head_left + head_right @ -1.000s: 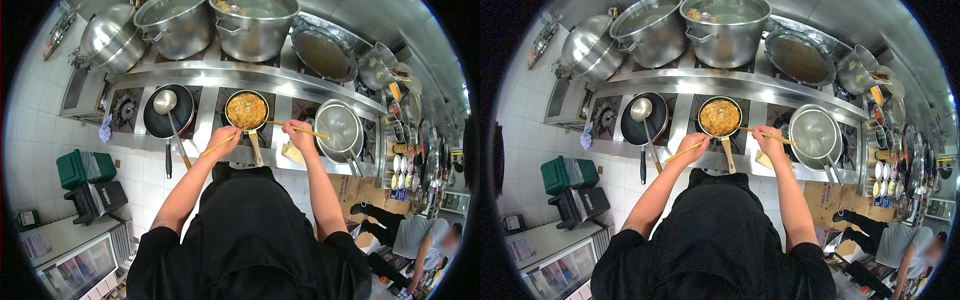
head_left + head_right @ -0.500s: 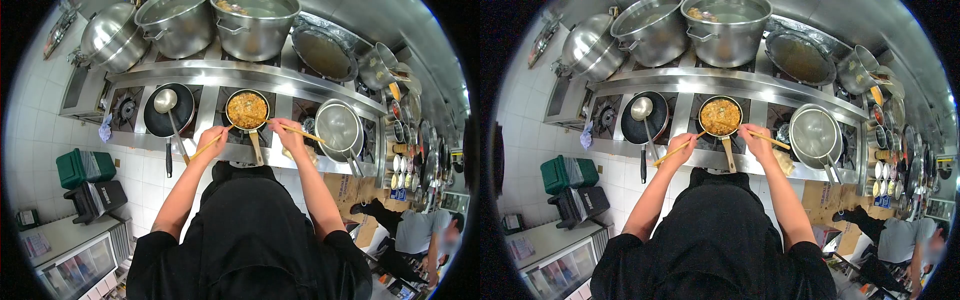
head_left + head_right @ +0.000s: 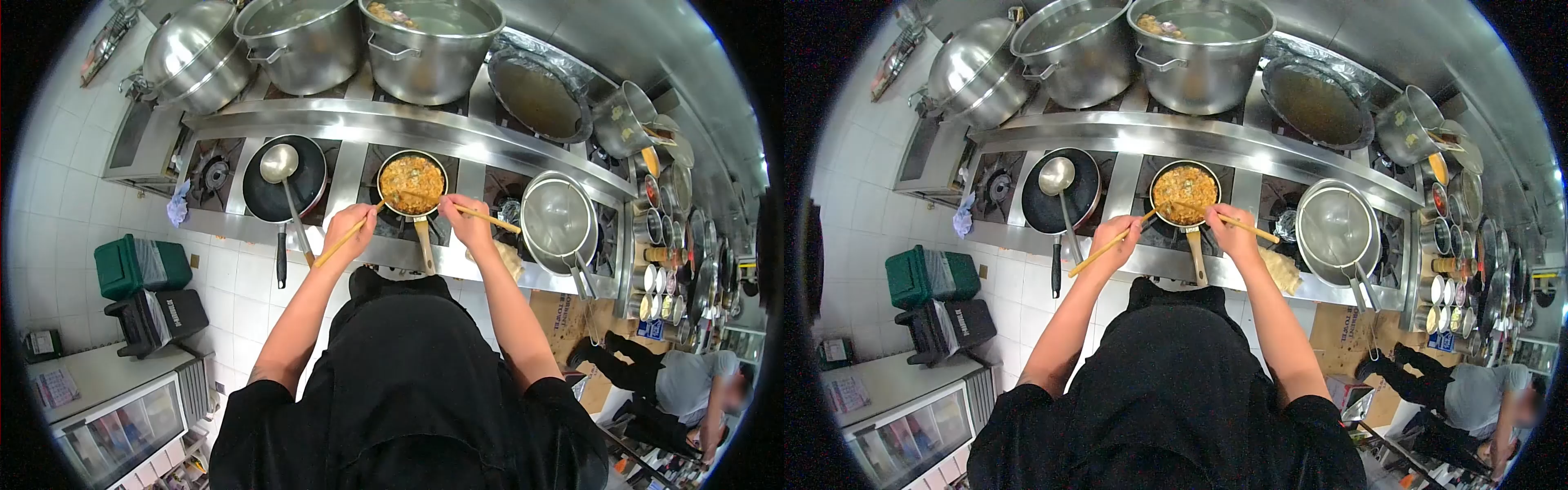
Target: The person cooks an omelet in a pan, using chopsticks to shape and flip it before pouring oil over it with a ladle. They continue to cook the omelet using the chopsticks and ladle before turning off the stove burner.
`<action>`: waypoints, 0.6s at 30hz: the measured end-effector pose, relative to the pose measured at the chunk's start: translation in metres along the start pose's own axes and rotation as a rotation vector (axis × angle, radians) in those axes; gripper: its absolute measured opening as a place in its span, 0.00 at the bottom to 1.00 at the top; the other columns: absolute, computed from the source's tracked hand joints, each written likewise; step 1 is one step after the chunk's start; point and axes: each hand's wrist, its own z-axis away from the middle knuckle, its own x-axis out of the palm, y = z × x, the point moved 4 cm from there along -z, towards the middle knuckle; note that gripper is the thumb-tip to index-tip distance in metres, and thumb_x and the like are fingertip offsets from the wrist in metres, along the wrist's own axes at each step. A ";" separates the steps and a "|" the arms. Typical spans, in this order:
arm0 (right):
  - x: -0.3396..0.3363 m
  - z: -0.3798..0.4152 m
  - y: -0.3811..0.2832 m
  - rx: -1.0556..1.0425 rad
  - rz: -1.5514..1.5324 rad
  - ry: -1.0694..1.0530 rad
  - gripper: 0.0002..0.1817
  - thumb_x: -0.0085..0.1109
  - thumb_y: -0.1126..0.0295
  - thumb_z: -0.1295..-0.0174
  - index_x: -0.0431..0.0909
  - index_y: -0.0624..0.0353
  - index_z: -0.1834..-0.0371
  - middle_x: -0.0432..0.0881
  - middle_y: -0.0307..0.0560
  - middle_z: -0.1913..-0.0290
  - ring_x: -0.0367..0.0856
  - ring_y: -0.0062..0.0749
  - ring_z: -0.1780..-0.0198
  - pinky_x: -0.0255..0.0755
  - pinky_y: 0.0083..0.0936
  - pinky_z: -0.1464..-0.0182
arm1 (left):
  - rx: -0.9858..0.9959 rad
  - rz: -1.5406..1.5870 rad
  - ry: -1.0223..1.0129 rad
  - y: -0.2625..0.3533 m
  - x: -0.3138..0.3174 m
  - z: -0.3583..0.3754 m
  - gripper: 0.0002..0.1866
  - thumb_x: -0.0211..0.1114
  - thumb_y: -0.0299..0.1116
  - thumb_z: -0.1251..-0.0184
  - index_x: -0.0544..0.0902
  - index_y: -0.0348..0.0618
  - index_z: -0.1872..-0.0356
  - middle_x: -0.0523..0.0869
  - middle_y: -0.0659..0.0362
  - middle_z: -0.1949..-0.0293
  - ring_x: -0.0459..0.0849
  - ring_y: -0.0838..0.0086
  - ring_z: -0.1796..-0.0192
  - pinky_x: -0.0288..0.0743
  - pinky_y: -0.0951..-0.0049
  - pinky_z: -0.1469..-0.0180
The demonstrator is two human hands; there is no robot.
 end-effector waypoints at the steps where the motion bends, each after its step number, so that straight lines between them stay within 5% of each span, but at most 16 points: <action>1: 0.004 0.001 -0.003 0.006 0.000 -0.002 0.15 0.63 0.63 0.27 0.88 0.68 0.55 0.93 0.49 0.65 0.92 0.32 0.61 0.83 0.27 0.57 | -0.004 0.001 -0.005 -0.002 0.002 0.001 0.09 0.63 0.31 0.27 0.86 0.35 0.61 0.87 0.44 0.67 0.86 0.45 0.62 0.80 0.53 0.59; 3: 0.011 -0.004 -0.014 -0.071 -0.135 0.093 0.14 0.65 0.61 0.31 0.90 0.62 0.58 0.90 0.55 0.68 0.90 0.39 0.67 0.79 0.32 0.63 | -0.004 -0.041 0.013 -0.014 0.008 -0.001 0.09 0.63 0.32 0.27 0.85 0.36 0.62 0.86 0.44 0.67 0.86 0.44 0.62 0.80 0.52 0.59; 7: 0.016 -0.010 0.001 -0.033 0.001 -0.004 0.13 0.65 0.62 0.30 0.90 0.63 0.58 0.90 0.53 0.68 0.90 0.35 0.67 0.79 0.30 0.63 | 0.049 -0.062 -0.023 -0.015 0.013 -0.001 0.08 0.63 0.32 0.27 0.85 0.37 0.62 0.87 0.44 0.67 0.86 0.44 0.63 0.79 0.51 0.60; 11: 0.010 -0.016 -0.018 -0.081 -0.135 0.073 0.14 0.64 0.61 0.30 0.90 0.62 0.57 0.90 0.53 0.68 0.90 0.38 0.66 0.80 0.31 0.62 | 0.021 -0.063 0.089 -0.003 0.003 -0.006 0.08 0.63 0.32 0.27 0.85 0.37 0.61 0.87 0.44 0.65 0.86 0.44 0.62 0.80 0.51 0.59; 18: 0.030 -0.026 -0.001 -0.112 -0.058 0.048 0.14 0.64 0.61 0.29 0.90 0.62 0.56 0.90 0.57 0.65 0.91 0.44 0.65 0.81 0.33 0.60 | 0.015 -0.118 -0.034 -0.015 0.009 -0.008 0.09 0.62 0.32 0.26 0.86 0.37 0.58 0.88 0.45 0.63 0.87 0.45 0.59 0.81 0.52 0.56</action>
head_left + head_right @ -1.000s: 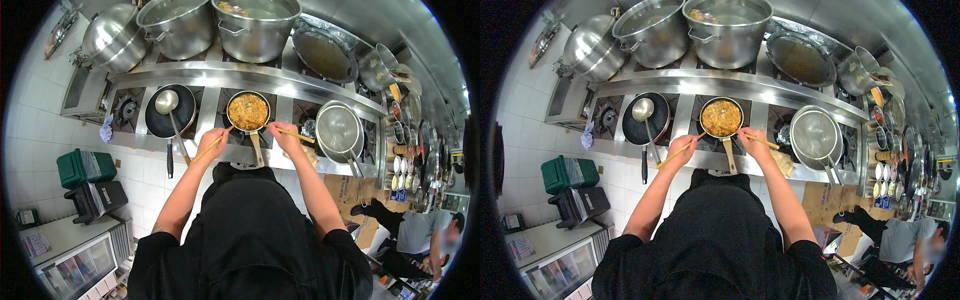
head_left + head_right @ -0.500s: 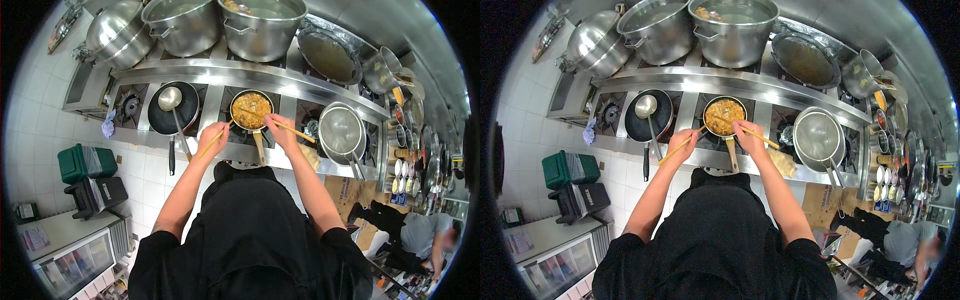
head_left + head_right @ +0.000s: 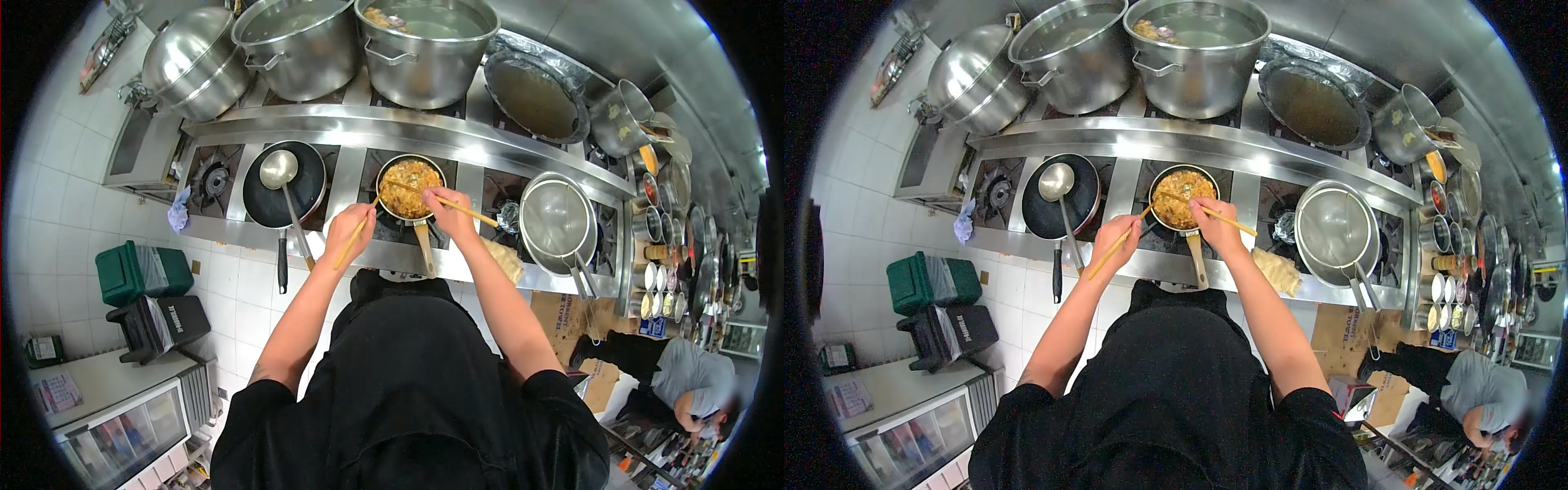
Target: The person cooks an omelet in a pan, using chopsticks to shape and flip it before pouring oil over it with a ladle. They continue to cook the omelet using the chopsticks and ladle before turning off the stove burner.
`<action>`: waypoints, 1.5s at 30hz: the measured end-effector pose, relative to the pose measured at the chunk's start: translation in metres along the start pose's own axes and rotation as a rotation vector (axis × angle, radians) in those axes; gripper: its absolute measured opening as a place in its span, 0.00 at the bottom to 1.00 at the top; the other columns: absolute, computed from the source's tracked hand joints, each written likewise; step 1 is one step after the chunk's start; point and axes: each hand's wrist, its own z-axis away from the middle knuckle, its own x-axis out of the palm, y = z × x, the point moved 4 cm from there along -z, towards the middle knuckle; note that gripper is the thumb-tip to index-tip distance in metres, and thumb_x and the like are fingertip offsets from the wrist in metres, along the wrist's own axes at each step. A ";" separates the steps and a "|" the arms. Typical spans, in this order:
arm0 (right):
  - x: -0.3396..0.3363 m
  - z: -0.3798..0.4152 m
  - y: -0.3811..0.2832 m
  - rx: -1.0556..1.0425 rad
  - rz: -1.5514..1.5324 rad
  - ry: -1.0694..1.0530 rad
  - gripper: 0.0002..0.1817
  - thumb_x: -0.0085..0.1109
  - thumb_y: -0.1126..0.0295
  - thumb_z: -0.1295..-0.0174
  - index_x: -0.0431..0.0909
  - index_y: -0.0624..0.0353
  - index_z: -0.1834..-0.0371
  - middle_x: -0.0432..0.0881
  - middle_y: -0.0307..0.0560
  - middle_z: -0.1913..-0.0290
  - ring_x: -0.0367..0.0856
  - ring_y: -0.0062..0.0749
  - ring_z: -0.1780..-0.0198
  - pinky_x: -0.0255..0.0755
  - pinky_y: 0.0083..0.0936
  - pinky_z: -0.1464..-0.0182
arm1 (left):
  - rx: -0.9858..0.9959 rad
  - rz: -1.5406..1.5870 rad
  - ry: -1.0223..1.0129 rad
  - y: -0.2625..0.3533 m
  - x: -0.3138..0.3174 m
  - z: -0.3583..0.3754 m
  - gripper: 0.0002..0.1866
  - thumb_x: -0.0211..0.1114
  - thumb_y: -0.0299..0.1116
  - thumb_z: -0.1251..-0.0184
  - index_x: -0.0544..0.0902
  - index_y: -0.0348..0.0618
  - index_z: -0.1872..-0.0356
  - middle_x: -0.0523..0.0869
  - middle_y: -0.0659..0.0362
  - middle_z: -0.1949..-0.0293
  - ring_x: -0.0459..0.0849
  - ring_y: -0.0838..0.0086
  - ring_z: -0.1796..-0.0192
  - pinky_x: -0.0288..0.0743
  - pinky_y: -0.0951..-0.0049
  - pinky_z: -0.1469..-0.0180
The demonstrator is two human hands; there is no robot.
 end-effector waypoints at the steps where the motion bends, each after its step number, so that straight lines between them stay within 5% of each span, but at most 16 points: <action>1: -0.002 0.002 -0.002 0.088 -0.054 -0.010 0.14 0.64 0.61 0.29 0.90 0.62 0.56 0.90 0.57 0.64 0.91 0.46 0.63 0.82 0.34 0.59 | -0.004 0.002 -0.002 0.003 0.000 0.000 0.09 0.62 0.32 0.26 0.86 0.37 0.58 0.88 0.45 0.63 0.87 0.45 0.59 0.81 0.52 0.56; 13: -0.016 0.058 -0.043 -0.096 -0.027 -0.002 0.10 0.64 0.71 0.28 0.86 0.62 0.49 0.89 0.56 0.57 0.89 0.49 0.54 0.81 0.34 0.50 | -0.074 0.116 0.114 0.029 -0.007 0.020 0.11 0.66 0.34 0.26 0.87 0.42 0.48 0.89 0.49 0.57 0.89 0.52 0.55 0.82 0.60 0.53; 15: -0.009 0.066 -0.050 -0.036 0.018 0.080 0.12 0.62 0.72 0.28 0.83 0.61 0.45 0.88 0.57 0.58 0.89 0.50 0.56 0.80 0.34 0.51 | -0.108 0.111 0.080 0.041 0.001 0.021 0.11 0.67 0.33 0.26 0.87 0.44 0.48 0.89 0.51 0.56 0.89 0.54 0.55 0.82 0.61 0.54; 19: 0.003 0.064 -0.064 0.003 0.111 -0.081 0.15 0.57 0.73 0.27 0.79 0.57 0.39 0.87 0.60 0.55 0.87 0.60 0.55 0.81 0.44 0.51 | -0.058 0.134 0.101 0.059 0.014 0.015 0.09 0.67 0.34 0.26 0.87 0.44 0.51 0.89 0.52 0.58 0.89 0.54 0.56 0.82 0.61 0.55; 21: 0.004 0.063 -0.071 -0.071 0.118 -0.082 0.19 0.55 0.74 0.29 0.76 0.58 0.35 0.87 0.63 0.53 0.86 0.64 0.54 0.80 0.49 0.52 | -0.094 0.190 0.037 0.062 0.020 0.013 0.10 0.69 0.28 0.29 0.87 0.41 0.50 0.90 0.51 0.58 0.90 0.64 0.56 0.82 0.69 0.53; 23: 0.008 0.065 -0.080 -0.166 0.153 -0.114 0.25 0.54 0.77 0.31 0.72 0.61 0.30 0.86 0.65 0.50 0.86 0.64 0.52 0.80 0.49 0.51 | -0.025 0.358 -0.023 0.062 0.028 0.014 0.14 0.69 0.24 0.32 0.84 0.39 0.46 0.88 0.47 0.55 0.89 0.55 0.54 0.82 0.65 0.52; 24: 0.010 0.063 -0.083 -0.045 0.149 -0.182 0.30 0.52 0.80 0.33 0.66 0.63 0.24 0.86 0.67 0.49 0.86 0.65 0.50 0.79 0.50 0.51 | -0.061 0.446 -0.060 0.059 0.031 0.017 0.16 0.68 0.23 0.31 0.83 0.38 0.42 0.88 0.47 0.52 0.89 0.59 0.51 0.82 0.66 0.50; 27: 0.007 0.065 -0.081 -0.118 0.018 -0.148 0.33 0.51 0.80 0.33 0.63 0.61 0.21 0.85 0.69 0.47 0.85 0.65 0.49 0.79 0.49 0.48 | -0.088 0.581 -0.122 0.054 0.034 0.022 0.20 0.64 0.22 0.27 0.80 0.37 0.35 0.87 0.48 0.45 0.88 0.64 0.46 0.81 0.66 0.43; 29: 0.002 0.068 -0.081 -0.122 -0.040 -0.177 0.35 0.49 0.78 0.32 0.59 0.61 0.19 0.85 0.69 0.47 0.86 0.65 0.48 0.80 0.44 0.46 | -0.083 0.627 -0.149 0.049 0.035 0.027 0.22 0.61 0.23 0.25 0.79 0.36 0.32 0.86 0.48 0.41 0.87 0.65 0.43 0.80 0.65 0.40; 32: 0.006 0.078 -0.072 0.030 -0.106 -0.299 0.34 0.49 0.76 0.29 0.59 0.62 0.19 0.86 0.67 0.47 0.88 0.59 0.48 0.80 0.38 0.45 | -0.278 1.103 -0.251 0.038 0.035 0.041 0.26 0.52 0.43 0.16 0.78 0.34 0.30 0.84 0.49 0.35 0.86 0.64 0.38 0.78 0.62 0.34; 34: 0.009 0.084 -0.071 0.016 -0.305 -0.249 0.28 0.49 0.75 0.26 0.66 0.63 0.22 0.87 0.61 0.45 0.88 0.41 0.44 0.77 0.31 0.41 | -0.399 1.145 -0.251 0.042 0.026 0.041 0.25 0.53 0.42 0.17 0.78 0.33 0.31 0.85 0.50 0.37 0.86 0.63 0.39 0.79 0.61 0.36; 38: -0.001 0.081 -0.076 -0.032 -0.368 -0.178 0.25 0.51 0.67 0.23 0.72 0.64 0.26 0.89 0.61 0.51 0.90 0.48 0.48 0.79 0.34 0.44 | -0.578 1.110 -0.215 0.078 0.020 0.038 0.23 0.57 0.38 0.18 0.78 0.37 0.30 0.87 0.53 0.44 0.88 0.66 0.44 0.84 0.65 0.45; 39: -0.008 0.079 -0.081 0.103 -0.404 -0.206 0.24 0.51 0.64 0.22 0.74 0.64 0.28 0.89 0.62 0.50 0.90 0.47 0.47 0.79 0.33 0.44 | -0.600 1.052 -0.200 0.086 0.022 0.038 0.22 0.58 0.36 0.18 0.77 0.38 0.29 0.87 0.53 0.46 0.88 0.68 0.46 0.85 0.67 0.48; 41: -0.008 0.078 -0.078 0.234 -0.444 -0.242 0.24 0.51 0.62 0.21 0.76 0.64 0.29 0.89 0.62 0.50 0.90 0.46 0.47 0.79 0.33 0.44 | -0.559 1.019 -0.213 0.093 0.032 0.038 0.24 0.59 0.36 0.18 0.74 0.42 0.26 0.86 0.56 0.44 0.87 0.71 0.46 0.86 0.71 0.52; 43: -0.003 0.076 -0.070 0.186 -0.303 -0.207 0.26 0.50 0.61 0.19 0.71 0.65 0.25 0.91 0.54 0.52 0.89 0.30 0.53 0.80 0.27 0.48 | -0.620 1.072 -0.120 0.103 0.038 0.039 0.26 0.59 0.34 0.18 0.70 0.42 0.23 0.84 0.58 0.41 0.86 0.73 0.44 0.86 0.70 0.52; 45: 0.000 0.080 -0.067 0.185 -0.327 -0.243 0.27 0.52 0.60 0.20 0.69 0.63 0.24 0.89 0.58 0.48 0.91 0.35 0.52 0.81 0.29 0.49 | -0.639 1.085 -0.129 0.095 0.044 0.045 0.28 0.59 0.32 0.19 0.68 0.42 0.22 0.82 0.58 0.37 0.85 0.73 0.42 0.85 0.72 0.53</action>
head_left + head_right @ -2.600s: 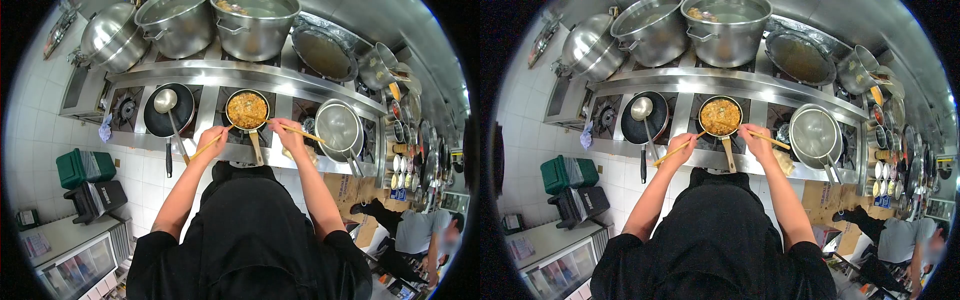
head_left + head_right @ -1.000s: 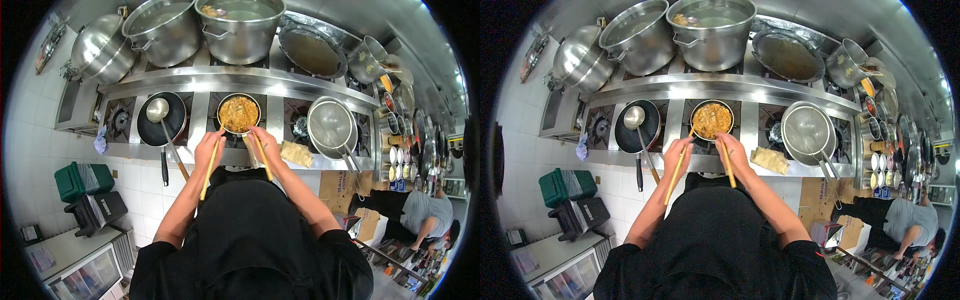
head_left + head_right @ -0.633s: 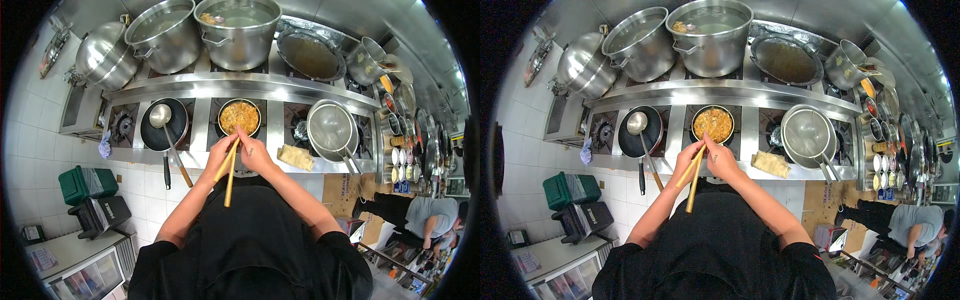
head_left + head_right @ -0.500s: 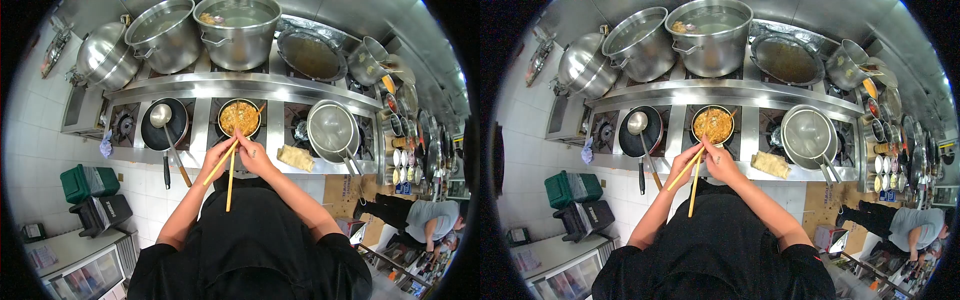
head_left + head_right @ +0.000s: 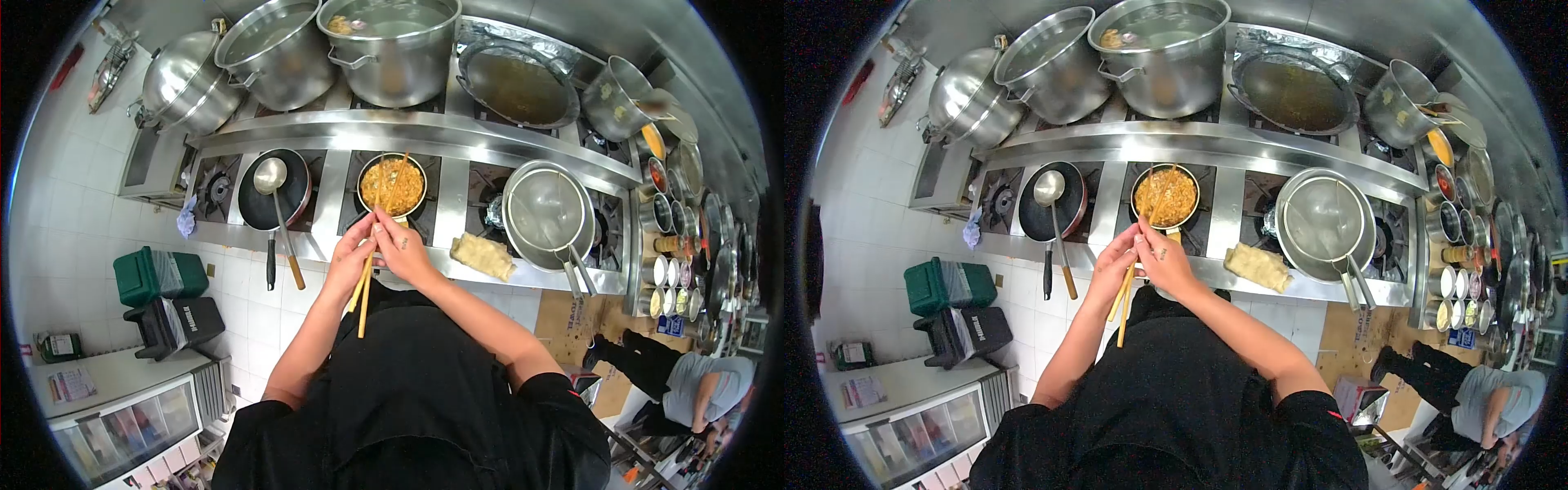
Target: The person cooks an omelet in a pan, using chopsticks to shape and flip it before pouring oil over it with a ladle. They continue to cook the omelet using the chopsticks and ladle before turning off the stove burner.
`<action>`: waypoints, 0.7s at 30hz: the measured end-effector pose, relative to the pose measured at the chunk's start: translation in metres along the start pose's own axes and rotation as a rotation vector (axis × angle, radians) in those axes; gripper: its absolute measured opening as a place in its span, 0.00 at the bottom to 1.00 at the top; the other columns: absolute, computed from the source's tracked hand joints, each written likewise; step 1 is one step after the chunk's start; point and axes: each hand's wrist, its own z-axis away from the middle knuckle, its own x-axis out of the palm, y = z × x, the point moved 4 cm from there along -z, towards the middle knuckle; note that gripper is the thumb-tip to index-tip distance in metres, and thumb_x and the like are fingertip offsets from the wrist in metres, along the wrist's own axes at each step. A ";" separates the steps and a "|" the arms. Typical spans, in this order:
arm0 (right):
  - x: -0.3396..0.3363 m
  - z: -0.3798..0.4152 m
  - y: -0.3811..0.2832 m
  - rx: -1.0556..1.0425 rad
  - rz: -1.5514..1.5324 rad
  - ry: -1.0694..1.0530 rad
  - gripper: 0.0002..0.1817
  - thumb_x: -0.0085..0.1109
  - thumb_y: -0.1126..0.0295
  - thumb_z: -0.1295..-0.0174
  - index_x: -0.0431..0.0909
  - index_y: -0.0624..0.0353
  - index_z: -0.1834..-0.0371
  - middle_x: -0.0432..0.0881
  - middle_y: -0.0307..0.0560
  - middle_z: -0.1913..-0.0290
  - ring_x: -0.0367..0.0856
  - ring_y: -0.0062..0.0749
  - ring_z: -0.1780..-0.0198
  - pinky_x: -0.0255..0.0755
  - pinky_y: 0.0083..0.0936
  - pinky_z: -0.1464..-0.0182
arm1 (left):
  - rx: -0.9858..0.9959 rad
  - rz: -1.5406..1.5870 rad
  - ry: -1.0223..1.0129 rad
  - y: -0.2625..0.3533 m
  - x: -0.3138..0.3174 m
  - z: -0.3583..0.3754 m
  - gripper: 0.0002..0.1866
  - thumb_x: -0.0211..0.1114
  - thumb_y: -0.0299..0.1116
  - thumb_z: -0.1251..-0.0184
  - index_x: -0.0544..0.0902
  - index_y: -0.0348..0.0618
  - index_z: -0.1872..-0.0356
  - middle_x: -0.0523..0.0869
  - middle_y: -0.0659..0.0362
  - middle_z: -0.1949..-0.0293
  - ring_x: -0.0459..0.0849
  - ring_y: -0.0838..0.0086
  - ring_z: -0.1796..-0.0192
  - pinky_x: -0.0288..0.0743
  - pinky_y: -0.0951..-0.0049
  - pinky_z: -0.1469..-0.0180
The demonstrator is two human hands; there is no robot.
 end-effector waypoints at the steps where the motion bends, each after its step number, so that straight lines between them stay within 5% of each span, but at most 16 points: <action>1: 0.002 0.002 0.001 0.006 -0.017 -0.031 0.29 0.53 0.59 0.22 0.67 0.62 0.22 0.88 0.61 0.44 0.92 0.40 0.51 0.81 0.31 0.49 | 0.022 0.012 0.040 -0.003 -0.003 0.002 0.28 0.59 0.30 0.20 0.67 0.42 0.22 0.82 0.58 0.36 0.85 0.74 0.43 0.84 0.74 0.54; 5: 0.013 0.008 0.064 0.034 -0.213 0.054 0.31 0.58 0.57 0.25 0.68 0.61 0.23 0.88 0.59 0.46 0.92 0.42 0.55 0.82 0.33 0.50 | 0.061 0.071 0.169 -0.012 -0.019 0.013 0.32 0.57 0.24 0.23 0.63 0.40 0.20 0.80 0.55 0.34 0.82 0.80 0.52 0.77 0.80 0.59; 7: -0.009 0.014 0.102 0.126 0.081 0.045 0.32 0.62 0.53 0.27 0.72 0.63 0.28 0.88 0.59 0.49 0.91 0.43 0.56 0.82 0.35 0.51 | 0.094 0.117 0.264 -0.006 -0.033 0.020 0.32 0.57 0.22 0.24 0.63 0.40 0.20 0.81 0.53 0.35 0.79 0.80 0.60 0.75 0.80 0.63; 10: -0.023 0.032 0.172 -0.030 0.516 0.263 0.33 0.65 0.50 0.30 0.74 0.64 0.32 0.88 0.57 0.54 0.90 0.41 0.56 0.81 0.35 0.52 | 0.149 0.137 0.314 0.004 -0.063 0.038 0.31 0.55 0.21 0.24 0.67 0.43 0.21 0.81 0.53 0.35 0.80 0.79 0.59 0.75 0.79 0.63; 12: -0.010 0.039 0.212 0.379 0.237 0.097 0.36 0.66 0.47 0.31 0.74 0.66 0.32 0.86 0.51 0.57 0.85 0.33 0.58 0.79 0.33 0.53 | 0.185 0.192 0.289 0.003 -0.087 0.045 0.30 0.54 0.20 0.23 0.68 0.43 0.21 0.80 0.52 0.34 0.80 0.79 0.60 0.73 0.79 0.65; 14: 0.008 0.038 0.221 0.401 0.084 0.145 0.33 0.64 0.46 0.29 0.75 0.65 0.35 0.83 0.47 0.61 0.86 0.36 0.61 0.81 0.37 0.55 | 0.201 0.244 0.305 0.014 -0.103 0.060 0.29 0.52 0.20 0.23 0.68 0.43 0.21 0.80 0.51 0.35 0.79 0.79 0.60 0.73 0.80 0.66; 17: 0.025 0.030 0.220 0.669 -0.548 -0.116 0.27 0.60 0.49 0.25 0.72 0.58 0.34 0.82 0.42 0.65 0.86 0.31 0.67 0.85 0.35 0.62 | 0.205 0.203 0.294 0.029 -0.134 0.080 0.29 0.51 0.19 0.22 0.68 0.43 0.21 0.81 0.52 0.35 0.79 0.79 0.61 0.73 0.80 0.66; 20: -0.021 0.019 0.249 0.603 -0.375 -0.101 0.17 0.63 0.60 0.27 0.78 0.57 0.42 0.81 0.38 0.69 0.82 0.27 0.72 0.82 0.29 0.70 | 0.217 0.117 0.289 0.048 -0.175 0.107 0.29 0.50 0.20 0.22 0.67 0.42 0.21 0.81 0.53 0.36 0.78 0.80 0.62 0.72 0.81 0.66; 21: -0.023 0.019 0.248 0.558 -0.224 0.162 0.15 0.63 0.62 0.27 0.78 0.56 0.44 0.81 0.38 0.68 0.82 0.26 0.72 0.82 0.29 0.70 | 0.247 0.066 0.307 0.053 -0.189 0.117 0.29 0.50 0.20 0.22 0.67 0.42 0.21 0.81 0.53 0.36 0.78 0.81 0.62 0.72 0.81 0.67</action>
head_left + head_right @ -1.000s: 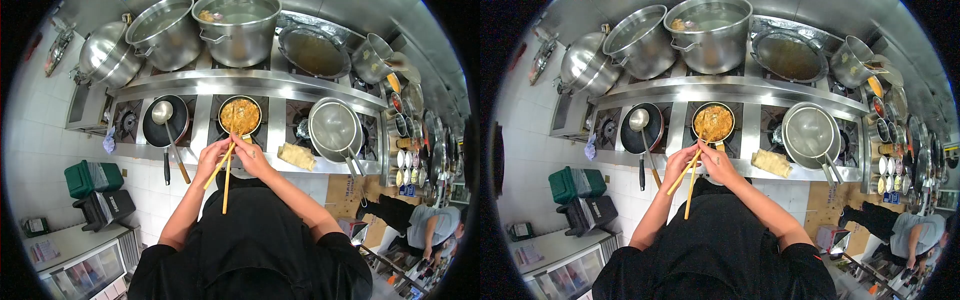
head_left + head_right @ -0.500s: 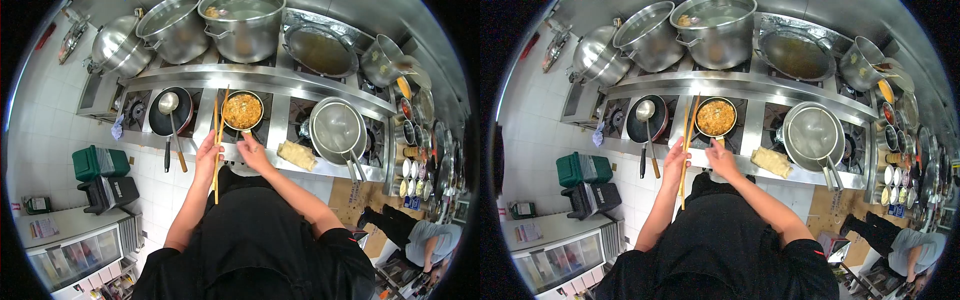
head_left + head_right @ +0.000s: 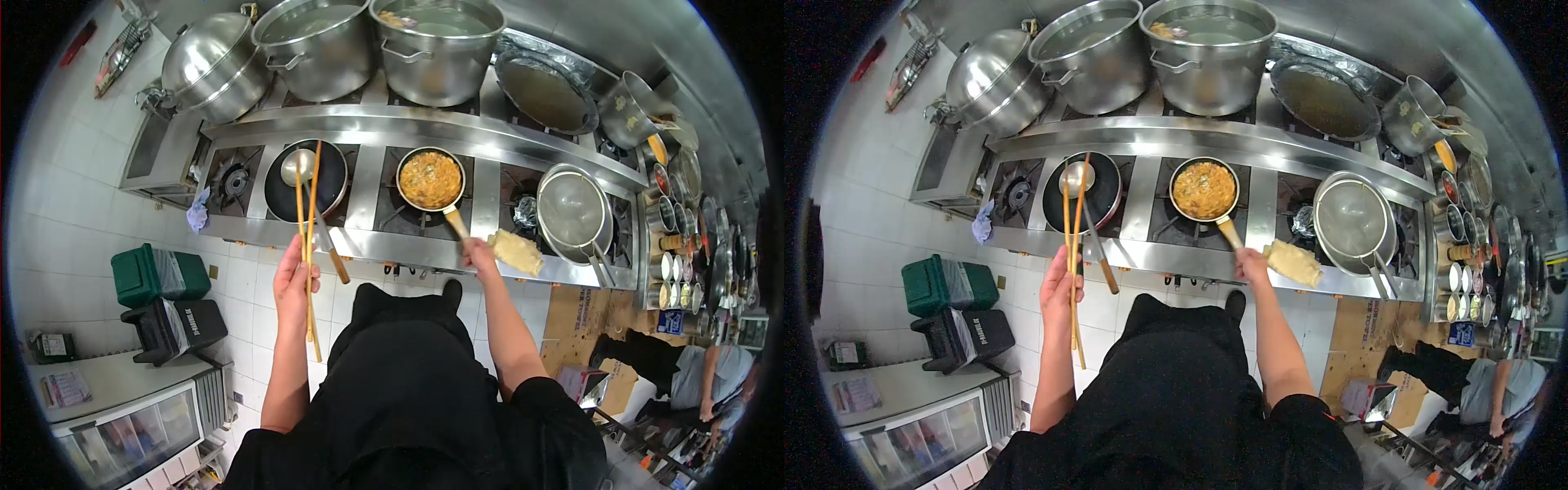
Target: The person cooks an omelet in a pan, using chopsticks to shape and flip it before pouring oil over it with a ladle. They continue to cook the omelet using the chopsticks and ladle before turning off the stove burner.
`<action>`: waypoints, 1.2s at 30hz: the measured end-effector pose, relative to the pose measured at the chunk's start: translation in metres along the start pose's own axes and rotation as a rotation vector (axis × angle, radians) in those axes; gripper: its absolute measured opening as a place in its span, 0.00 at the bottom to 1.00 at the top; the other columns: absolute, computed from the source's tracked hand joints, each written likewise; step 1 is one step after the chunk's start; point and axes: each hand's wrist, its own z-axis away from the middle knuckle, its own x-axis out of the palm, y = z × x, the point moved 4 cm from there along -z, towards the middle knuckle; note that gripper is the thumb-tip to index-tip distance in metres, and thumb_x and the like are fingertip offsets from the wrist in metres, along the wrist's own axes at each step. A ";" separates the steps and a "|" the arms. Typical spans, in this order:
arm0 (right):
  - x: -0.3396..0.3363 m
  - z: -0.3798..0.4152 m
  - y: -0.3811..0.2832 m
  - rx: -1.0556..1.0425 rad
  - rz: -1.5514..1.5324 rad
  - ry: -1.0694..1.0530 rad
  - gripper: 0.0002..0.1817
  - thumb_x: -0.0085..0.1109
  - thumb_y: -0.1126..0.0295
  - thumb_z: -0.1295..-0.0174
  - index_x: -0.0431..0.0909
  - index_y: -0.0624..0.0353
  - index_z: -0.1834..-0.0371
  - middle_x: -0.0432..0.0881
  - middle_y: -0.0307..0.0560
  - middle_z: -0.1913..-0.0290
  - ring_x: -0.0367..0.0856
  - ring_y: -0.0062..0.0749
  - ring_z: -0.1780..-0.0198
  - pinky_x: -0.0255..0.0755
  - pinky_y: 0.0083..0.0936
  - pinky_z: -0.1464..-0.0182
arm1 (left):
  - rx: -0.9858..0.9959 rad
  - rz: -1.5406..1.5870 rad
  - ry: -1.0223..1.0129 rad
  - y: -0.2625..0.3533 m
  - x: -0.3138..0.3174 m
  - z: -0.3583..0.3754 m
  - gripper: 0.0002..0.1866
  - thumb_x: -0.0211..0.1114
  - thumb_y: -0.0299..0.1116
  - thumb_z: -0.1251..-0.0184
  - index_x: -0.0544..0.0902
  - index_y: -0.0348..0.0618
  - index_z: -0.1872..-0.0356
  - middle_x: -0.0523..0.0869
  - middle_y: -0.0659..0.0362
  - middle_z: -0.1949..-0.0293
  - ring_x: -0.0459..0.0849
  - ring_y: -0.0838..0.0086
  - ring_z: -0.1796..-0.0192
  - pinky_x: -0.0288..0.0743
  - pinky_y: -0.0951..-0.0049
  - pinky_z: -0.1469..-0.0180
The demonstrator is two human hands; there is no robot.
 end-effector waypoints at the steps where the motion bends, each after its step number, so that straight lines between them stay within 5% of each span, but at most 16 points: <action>1: -0.002 0.002 -0.004 -0.091 0.071 0.280 0.13 0.63 0.64 0.28 0.79 0.56 0.46 0.82 0.38 0.68 0.82 0.25 0.73 0.82 0.28 0.71 | 0.039 -0.045 0.011 0.007 -0.015 0.002 0.30 0.50 0.20 0.23 0.67 0.41 0.21 0.81 0.53 0.36 0.78 0.81 0.63 0.72 0.82 0.67; 4: 0.060 0.054 -0.037 0.067 -0.135 -0.224 0.11 0.61 0.62 0.27 0.79 0.57 0.52 0.81 0.37 0.69 0.75 0.21 0.78 0.79 0.28 0.73 | 0.020 -0.090 0.052 0.016 -0.062 0.005 0.29 0.50 0.21 0.22 0.68 0.44 0.21 0.80 0.54 0.34 0.76 0.84 0.63 0.71 0.85 0.67; 5: 0.058 0.046 -0.021 0.073 -0.129 -0.223 0.11 0.61 0.62 0.27 0.79 0.57 0.52 0.81 0.37 0.69 0.75 0.21 0.78 0.79 0.28 0.73 | 0.009 -0.102 0.086 0.018 -0.075 0.008 0.29 0.50 0.21 0.22 0.68 0.44 0.21 0.80 0.54 0.35 0.76 0.84 0.63 0.71 0.85 0.68; 8: 0.040 0.019 0.025 -0.071 -0.141 0.355 0.12 0.59 0.61 0.26 0.81 0.59 0.55 0.82 0.39 0.69 0.73 0.24 0.80 0.82 0.30 0.71 | -0.004 -0.099 0.116 0.026 -0.101 0.017 0.29 0.50 0.20 0.22 0.68 0.43 0.21 0.81 0.53 0.36 0.76 0.84 0.64 0.71 0.85 0.68; 9: 0.055 0.028 0.018 -0.070 -0.142 0.354 0.12 0.59 0.61 0.26 0.81 0.59 0.55 0.82 0.39 0.69 0.73 0.24 0.80 0.82 0.30 0.71 | -0.001 -0.103 0.119 0.028 -0.109 0.019 0.29 0.50 0.20 0.22 0.68 0.42 0.21 0.81 0.53 0.37 0.76 0.84 0.64 0.71 0.85 0.68; 11: 0.091 0.059 -0.016 0.030 -0.105 -0.032 0.12 0.56 0.62 0.25 0.83 0.60 0.57 0.81 0.39 0.72 0.72 0.24 0.81 0.79 0.29 0.73 | -0.006 -0.119 0.117 0.031 -0.121 0.021 0.29 0.50 0.19 0.23 0.68 0.41 0.21 0.80 0.53 0.36 0.77 0.83 0.64 0.72 0.84 0.67; 12: 0.088 0.052 -0.006 0.030 -0.101 -0.030 0.12 0.56 0.62 0.25 0.83 0.60 0.57 0.81 0.39 0.72 0.72 0.24 0.81 0.79 0.29 0.73 | -0.010 -0.132 0.120 0.030 -0.126 0.023 0.30 0.49 0.18 0.23 0.67 0.41 0.21 0.80 0.52 0.35 0.78 0.83 0.64 0.72 0.83 0.67; 15: 0.047 0.016 0.037 -0.004 -0.229 0.412 0.11 0.59 0.64 0.27 0.84 0.59 0.52 0.86 0.41 0.67 0.82 0.28 0.74 0.80 0.28 0.72 | 0.021 -0.129 0.150 0.030 -0.136 0.024 0.30 0.49 0.18 0.23 0.67 0.40 0.21 0.80 0.52 0.35 0.78 0.83 0.64 0.72 0.83 0.67; 16: 0.076 0.047 0.000 0.029 -0.146 0.255 0.11 0.60 0.66 0.29 0.84 0.60 0.52 0.85 0.41 0.68 0.79 0.27 0.75 0.77 0.27 0.73 | 0.024 -0.126 0.150 0.029 -0.138 0.023 0.30 0.49 0.18 0.23 0.67 0.40 0.21 0.80 0.52 0.35 0.78 0.83 0.64 0.72 0.83 0.67; 24: 0.083 0.046 -0.008 0.067 -0.171 0.038 0.09 0.58 0.67 0.27 0.84 0.60 0.54 0.82 0.39 0.72 0.70 0.21 0.81 0.76 0.30 0.74 | 0.040 -0.163 0.143 0.029 -0.140 0.018 0.30 0.50 0.18 0.24 0.67 0.39 0.21 0.81 0.52 0.36 0.78 0.83 0.64 0.72 0.83 0.67; 25: 0.074 0.041 -0.003 0.067 -0.165 0.037 0.09 0.58 0.67 0.27 0.84 0.60 0.54 0.82 0.39 0.72 0.70 0.21 0.81 0.76 0.30 0.74 | 0.039 -0.158 0.147 0.030 -0.137 0.016 0.30 0.50 0.18 0.24 0.67 0.39 0.21 0.81 0.52 0.36 0.78 0.83 0.64 0.72 0.83 0.67; 27: 0.035 0.025 0.024 -0.056 -0.406 0.373 0.06 0.58 0.71 0.32 0.83 0.60 0.59 0.82 0.40 0.73 0.71 0.23 0.81 0.71 0.28 0.76 | 0.055 -0.196 0.168 0.035 -0.133 0.015 0.29 0.50 0.18 0.23 0.67 0.38 0.21 0.81 0.52 0.35 0.79 0.83 0.64 0.72 0.83 0.67; 28: 0.052 0.032 0.007 -0.047 -0.264 0.297 0.09 0.58 0.72 0.30 0.84 0.62 0.53 0.84 0.40 0.70 0.71 0.22 0.82 0.76 0.29 0.75 | 0.062 -0.175 0.175 0.035 -0.131 0.013 0.29 0.50 0.19 0.23 0.67 0.37 0.22 0.81 0.52 0.35 0.79 0.83 0.64 0.72 0.83 0.67; 29: 0.065 0.050 -0.006 0.063 -0.159 0.128 0.06 0.58 0.76 0.35 0.83 0.64 0.59 0.83 0.41 0.71 0.73 0.23 0.81 0.74 0.27 0.76 | 0.063 -0.178 0.176 0.034 -0.130 0.013 0.29 0.50 0.19 0.23 0.67 0.37 0.22 0.81 0.52 0.35 0.79 0.83 0.64 0.72 0.83 0.67; 36: 0.045 0.045 -0.002 0.101 -0.117 0.078 0.12 0.60 0.74 0.35 0.85 0.62 0.50 0.83 0.39 0.69 0.70 0.22 0.80 0.74 0.28 0.72 | 0.075 -0.128 0.144 0.023 -0.103 0.007 0.29 0.50 0.19 0.22 0.67 0.36 0.21 0.80 0.50 0.35 0.79 0.83 0.63 0.72 0.83 0.67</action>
